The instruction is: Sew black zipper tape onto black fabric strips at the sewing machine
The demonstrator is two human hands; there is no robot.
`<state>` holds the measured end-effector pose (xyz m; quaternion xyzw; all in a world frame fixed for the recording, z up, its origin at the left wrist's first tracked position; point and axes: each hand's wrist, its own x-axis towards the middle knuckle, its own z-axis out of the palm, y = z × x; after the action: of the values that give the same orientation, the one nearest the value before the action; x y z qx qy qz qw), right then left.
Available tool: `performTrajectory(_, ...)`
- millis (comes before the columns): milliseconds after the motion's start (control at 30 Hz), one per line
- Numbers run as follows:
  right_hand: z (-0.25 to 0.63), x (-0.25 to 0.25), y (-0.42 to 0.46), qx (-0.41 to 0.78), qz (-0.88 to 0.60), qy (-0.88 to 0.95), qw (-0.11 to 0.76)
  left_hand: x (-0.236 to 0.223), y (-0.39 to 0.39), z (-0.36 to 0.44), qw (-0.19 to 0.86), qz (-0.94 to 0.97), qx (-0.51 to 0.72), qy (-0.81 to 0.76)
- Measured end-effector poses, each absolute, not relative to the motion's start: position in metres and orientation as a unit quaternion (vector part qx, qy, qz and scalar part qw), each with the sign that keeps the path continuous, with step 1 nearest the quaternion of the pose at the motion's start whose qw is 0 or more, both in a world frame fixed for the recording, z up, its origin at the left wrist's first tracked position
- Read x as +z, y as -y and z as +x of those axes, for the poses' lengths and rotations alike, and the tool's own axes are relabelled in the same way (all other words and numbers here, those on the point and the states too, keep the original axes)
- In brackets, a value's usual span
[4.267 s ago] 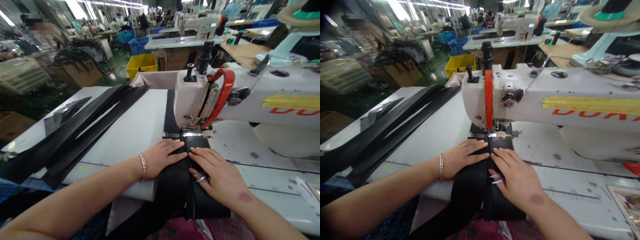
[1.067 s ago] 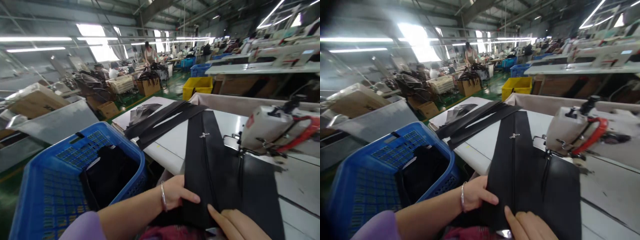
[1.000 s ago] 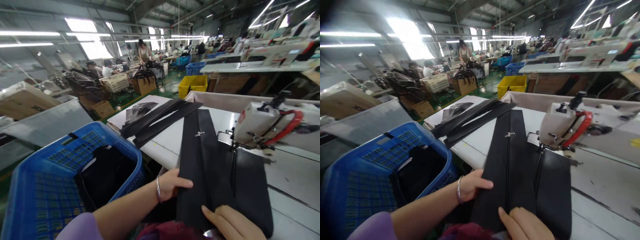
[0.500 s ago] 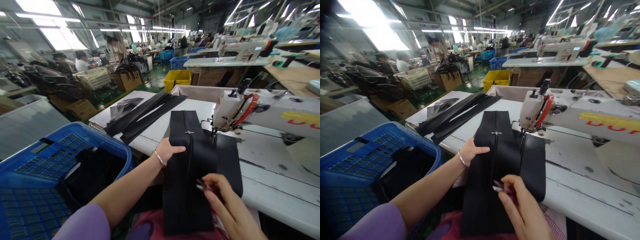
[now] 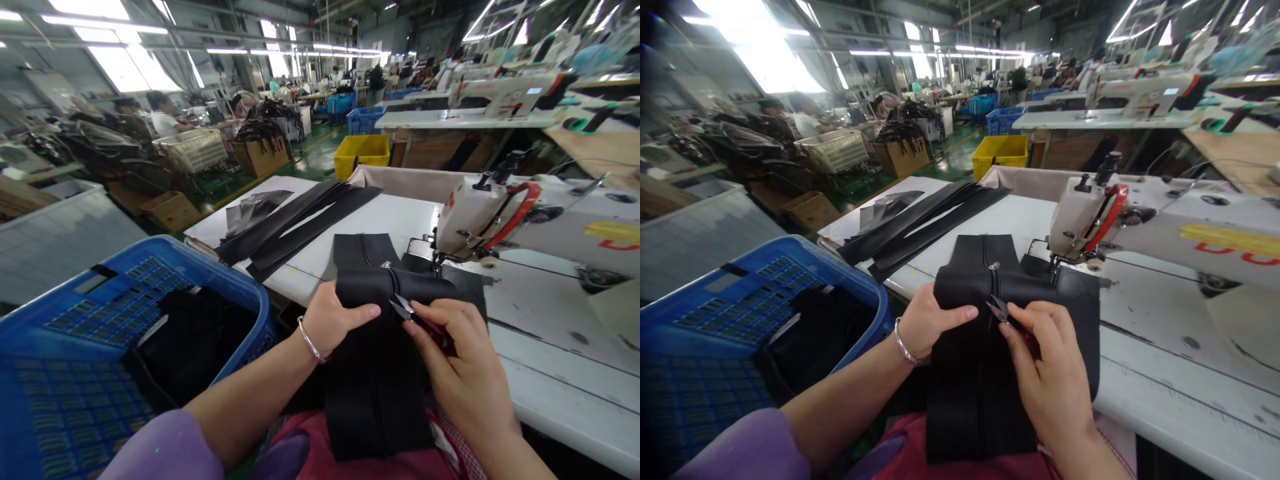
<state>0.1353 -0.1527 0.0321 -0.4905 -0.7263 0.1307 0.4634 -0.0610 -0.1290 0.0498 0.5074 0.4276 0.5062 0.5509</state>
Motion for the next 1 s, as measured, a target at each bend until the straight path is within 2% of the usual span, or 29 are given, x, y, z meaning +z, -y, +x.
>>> performTrajectory(367,0.129,0.043,0.154,0.135,-0.474,0.735,0.465,0.053,0.138,-0.061,0.576,0.490,0.505,-0.416)
performTrajectory(600,0.143,0.040,0.165,0.266,-0.541,0.544,0.584,0.053,0.139,-0.063,0.614,0.409,0.546,-0.397)
performTrajectory(800,0.160,0.014,0.172,0.317,-0.622,0.490,0.522,0.052,0.140,-0.063,0.630,0.370,0.556,-0.396)
performTrajectory(1000,0.162,-0.001,0.174,0.421,-0.571,0.521,0.474,0.055,0.141,-0.062,0.642,0.360,0.553,-0.390)
